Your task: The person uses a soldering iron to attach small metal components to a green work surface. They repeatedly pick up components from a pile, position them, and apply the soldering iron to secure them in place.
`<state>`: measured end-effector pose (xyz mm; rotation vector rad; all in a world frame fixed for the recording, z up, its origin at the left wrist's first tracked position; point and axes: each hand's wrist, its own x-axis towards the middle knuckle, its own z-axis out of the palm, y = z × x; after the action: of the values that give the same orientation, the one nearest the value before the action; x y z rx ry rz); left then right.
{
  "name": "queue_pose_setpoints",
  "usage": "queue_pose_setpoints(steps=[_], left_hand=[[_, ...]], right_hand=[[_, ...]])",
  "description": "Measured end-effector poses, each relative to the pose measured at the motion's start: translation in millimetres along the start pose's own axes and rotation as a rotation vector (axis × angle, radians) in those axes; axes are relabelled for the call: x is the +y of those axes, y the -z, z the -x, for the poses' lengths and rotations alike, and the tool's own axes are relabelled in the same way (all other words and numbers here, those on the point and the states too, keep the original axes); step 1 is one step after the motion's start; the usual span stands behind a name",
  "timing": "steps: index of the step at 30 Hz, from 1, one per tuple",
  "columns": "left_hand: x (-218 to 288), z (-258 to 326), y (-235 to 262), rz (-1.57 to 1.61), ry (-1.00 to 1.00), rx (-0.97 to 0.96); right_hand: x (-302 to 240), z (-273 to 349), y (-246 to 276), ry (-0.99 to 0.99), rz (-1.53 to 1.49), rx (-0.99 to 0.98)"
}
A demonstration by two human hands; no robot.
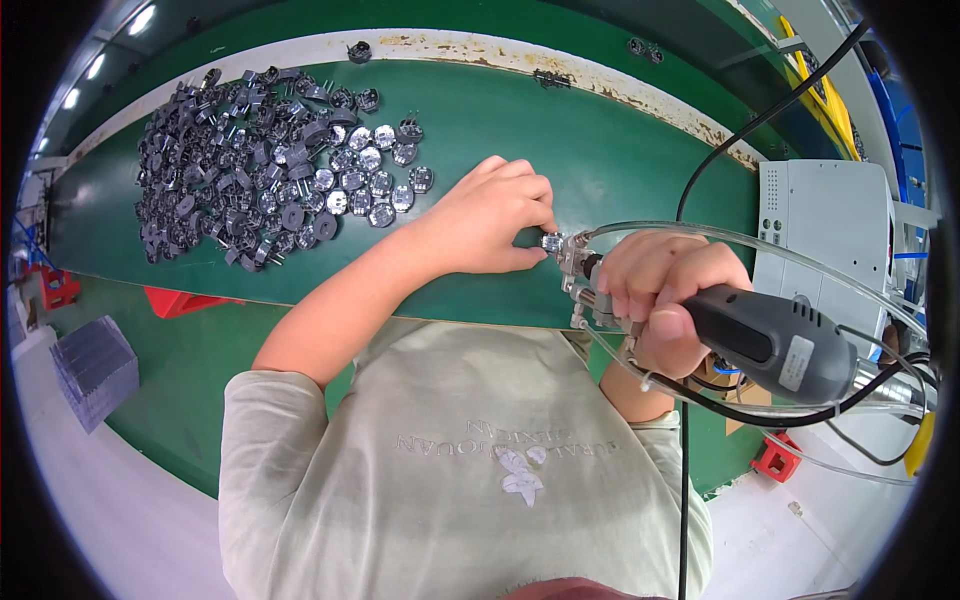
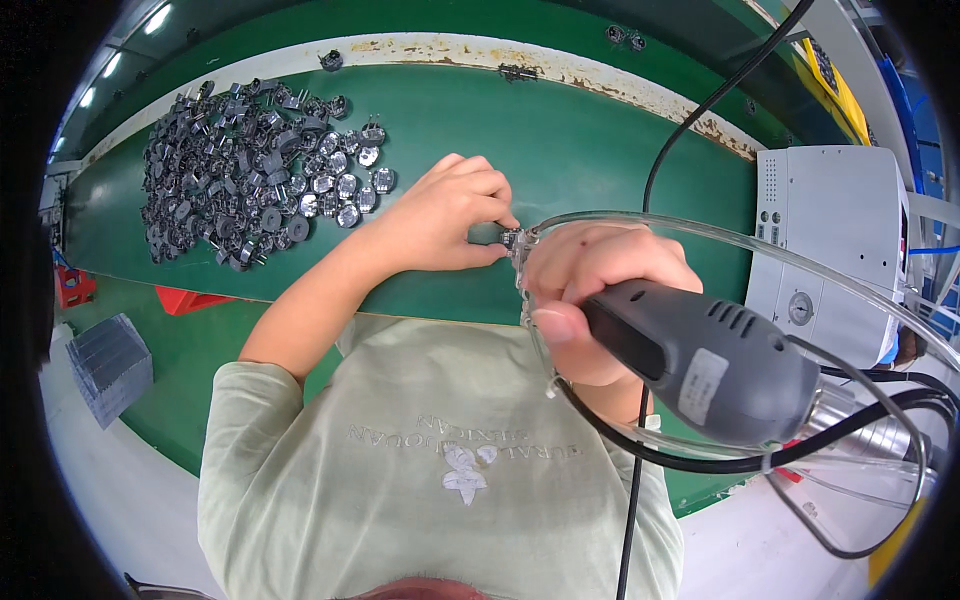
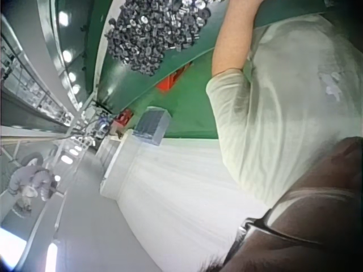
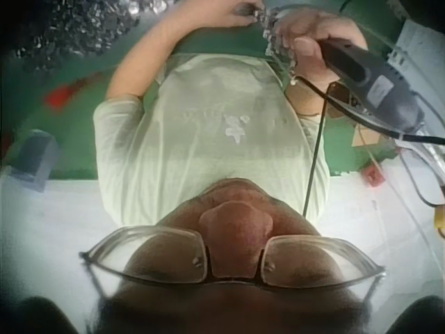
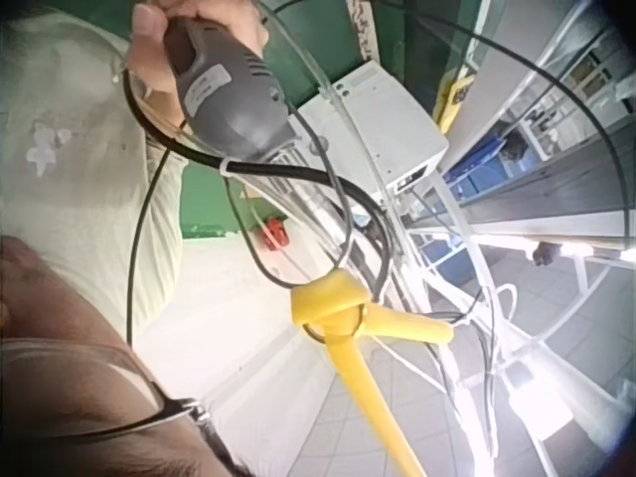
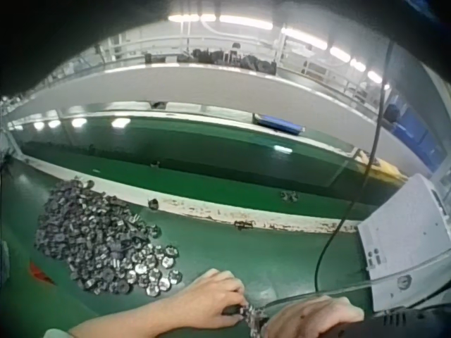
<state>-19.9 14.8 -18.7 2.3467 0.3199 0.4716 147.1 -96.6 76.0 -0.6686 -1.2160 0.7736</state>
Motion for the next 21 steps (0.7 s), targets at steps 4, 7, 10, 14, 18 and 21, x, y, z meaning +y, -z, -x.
queue_pose_setpoints(steps=[4, 7, 10, 14, 18, 21], left_hand=[[1, -1, 1, -0.015, -0.012, 0.001], [2, -1, 1, -0.03, -0.018, 0.0], [9, -3, 6, -0.035, 0.001, -0.006], [13, -5, 20, -0.128, 0.031, -0.05], [-22, -50, 88, -0.246, 0.208, 0.005], [-96, -113, 131, -0.315, 0.366, 0.253]], right_hand=[[0, -5, -1, 0.007, 0.119, -0.096], [-1, -9, -1, -0.01, 0.199, -0.191], [-8, -8, -3, -0.081, 0.229, -0.222], [-22, -4, 1, -0.009, 0.01, 0.037], [-39, -9, 11, 0.062, 0.036, 0.083], [-26, -8, -4, 0.013, 0.084, 0.148]])
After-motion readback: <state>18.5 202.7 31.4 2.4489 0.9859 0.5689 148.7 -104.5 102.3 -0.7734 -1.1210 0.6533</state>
